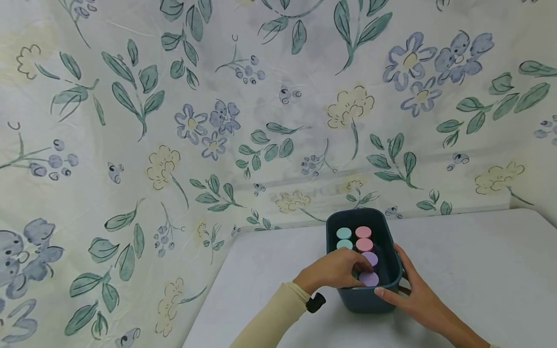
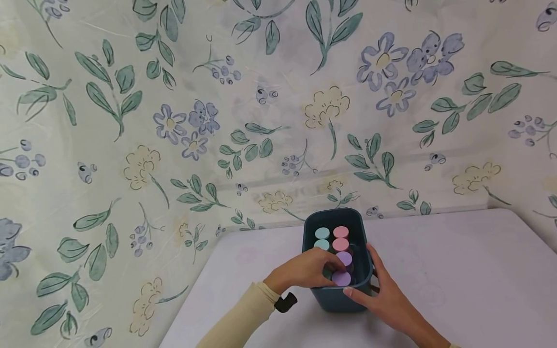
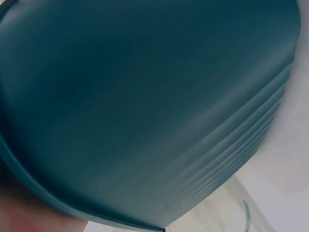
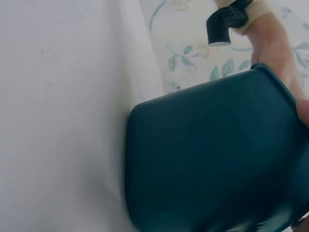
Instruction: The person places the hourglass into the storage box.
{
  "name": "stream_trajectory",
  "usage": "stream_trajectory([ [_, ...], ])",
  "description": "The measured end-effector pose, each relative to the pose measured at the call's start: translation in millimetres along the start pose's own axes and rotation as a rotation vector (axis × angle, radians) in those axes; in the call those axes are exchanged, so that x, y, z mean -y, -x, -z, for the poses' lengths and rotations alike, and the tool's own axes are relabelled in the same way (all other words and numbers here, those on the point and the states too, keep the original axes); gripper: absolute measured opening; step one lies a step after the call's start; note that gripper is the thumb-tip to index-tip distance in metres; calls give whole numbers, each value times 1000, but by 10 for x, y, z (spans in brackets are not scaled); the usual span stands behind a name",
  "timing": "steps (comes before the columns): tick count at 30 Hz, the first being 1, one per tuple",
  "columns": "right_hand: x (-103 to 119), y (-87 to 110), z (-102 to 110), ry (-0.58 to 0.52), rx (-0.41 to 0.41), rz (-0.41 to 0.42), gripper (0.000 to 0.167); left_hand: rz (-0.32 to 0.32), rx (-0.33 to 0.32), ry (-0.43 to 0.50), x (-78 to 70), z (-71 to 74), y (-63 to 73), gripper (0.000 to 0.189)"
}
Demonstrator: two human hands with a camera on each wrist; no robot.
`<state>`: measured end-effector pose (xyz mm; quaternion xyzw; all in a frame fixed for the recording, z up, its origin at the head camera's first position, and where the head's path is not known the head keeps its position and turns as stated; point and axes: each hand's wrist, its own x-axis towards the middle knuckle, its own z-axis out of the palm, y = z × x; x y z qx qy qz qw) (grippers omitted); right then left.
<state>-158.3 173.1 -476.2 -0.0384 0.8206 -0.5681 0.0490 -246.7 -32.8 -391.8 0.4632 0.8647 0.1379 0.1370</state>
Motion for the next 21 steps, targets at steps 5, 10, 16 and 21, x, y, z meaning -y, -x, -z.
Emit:
stream_trajectory([
  [5, 16, 8, -6, -6, 2, 4, 114, 28, 9, -49, -16, 5, -7, 35],
  [10, 21, 5, -2, -4, 0, 6, 115, 33, 6, -73, -21, 5, -13, 35],
  [16, 3, -12, 2, 1, 4, -7, 115, 7, 4, -93, -23, 0, -19, 34],
  [21, -5, -3, -7, -5, 0, -2, 115, -9, -2, -80, -33, -3, -28, 31],
])
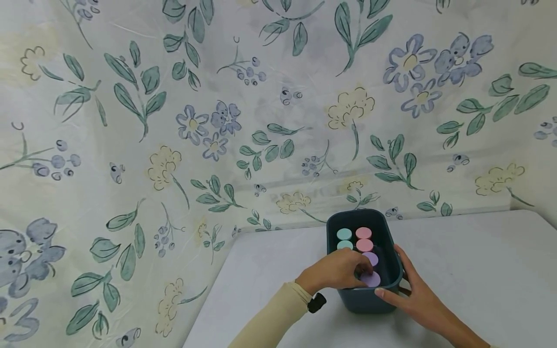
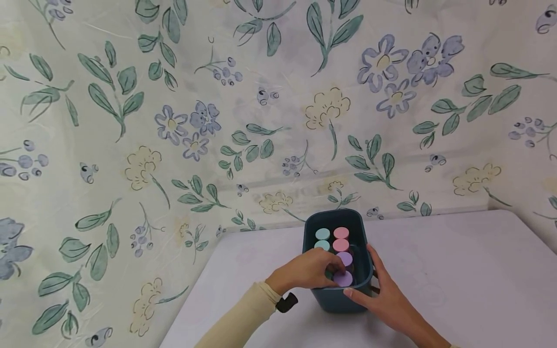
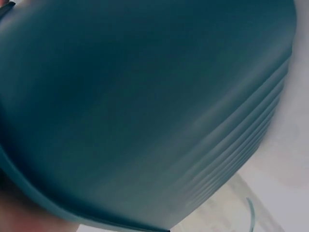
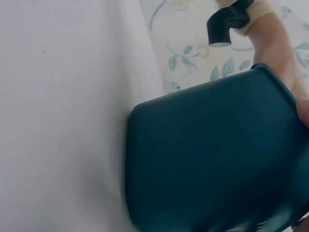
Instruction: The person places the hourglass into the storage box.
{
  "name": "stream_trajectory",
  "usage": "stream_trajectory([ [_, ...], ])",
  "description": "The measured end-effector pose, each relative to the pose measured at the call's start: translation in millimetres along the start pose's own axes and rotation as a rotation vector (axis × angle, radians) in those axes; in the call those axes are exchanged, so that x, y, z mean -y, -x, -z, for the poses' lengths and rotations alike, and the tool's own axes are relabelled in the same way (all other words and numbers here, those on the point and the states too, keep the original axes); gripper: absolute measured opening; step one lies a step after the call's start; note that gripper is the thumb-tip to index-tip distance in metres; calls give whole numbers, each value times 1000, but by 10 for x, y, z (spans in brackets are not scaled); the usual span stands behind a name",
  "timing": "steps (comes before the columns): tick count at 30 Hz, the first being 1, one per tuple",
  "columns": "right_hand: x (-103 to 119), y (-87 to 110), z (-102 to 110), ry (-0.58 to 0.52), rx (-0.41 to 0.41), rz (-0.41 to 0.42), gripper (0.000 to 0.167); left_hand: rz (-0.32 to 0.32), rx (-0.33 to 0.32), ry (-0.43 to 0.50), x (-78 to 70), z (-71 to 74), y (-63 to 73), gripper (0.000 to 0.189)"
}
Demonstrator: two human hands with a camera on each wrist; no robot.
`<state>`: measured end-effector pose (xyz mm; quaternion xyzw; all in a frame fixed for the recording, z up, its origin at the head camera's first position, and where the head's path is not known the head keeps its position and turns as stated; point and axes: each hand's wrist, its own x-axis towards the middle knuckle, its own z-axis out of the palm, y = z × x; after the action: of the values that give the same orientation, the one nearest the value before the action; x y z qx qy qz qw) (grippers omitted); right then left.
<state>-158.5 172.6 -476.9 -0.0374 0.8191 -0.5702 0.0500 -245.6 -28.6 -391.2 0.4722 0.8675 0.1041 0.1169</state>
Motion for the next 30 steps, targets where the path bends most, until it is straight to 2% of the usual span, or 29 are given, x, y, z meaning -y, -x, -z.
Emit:
stream_trajectory([
  [4, -6, -1, -3, 1, -3, 8, 115, 7, 3, 9, -10, -5, -18, 28],
  [9, -7, -4, -9, 2, -6, 9, 115, 4, 8, -35, -16, -7, -43, 25],
  [22, -7, -32, -16, 7, 7, 8, 115, 9, 15, -26, -4, 14, -1, 27],
  [30, 2, -35, -31, -1, 6, 10, 115, 17, -22, 73, 68, 21, 82, 30],
])
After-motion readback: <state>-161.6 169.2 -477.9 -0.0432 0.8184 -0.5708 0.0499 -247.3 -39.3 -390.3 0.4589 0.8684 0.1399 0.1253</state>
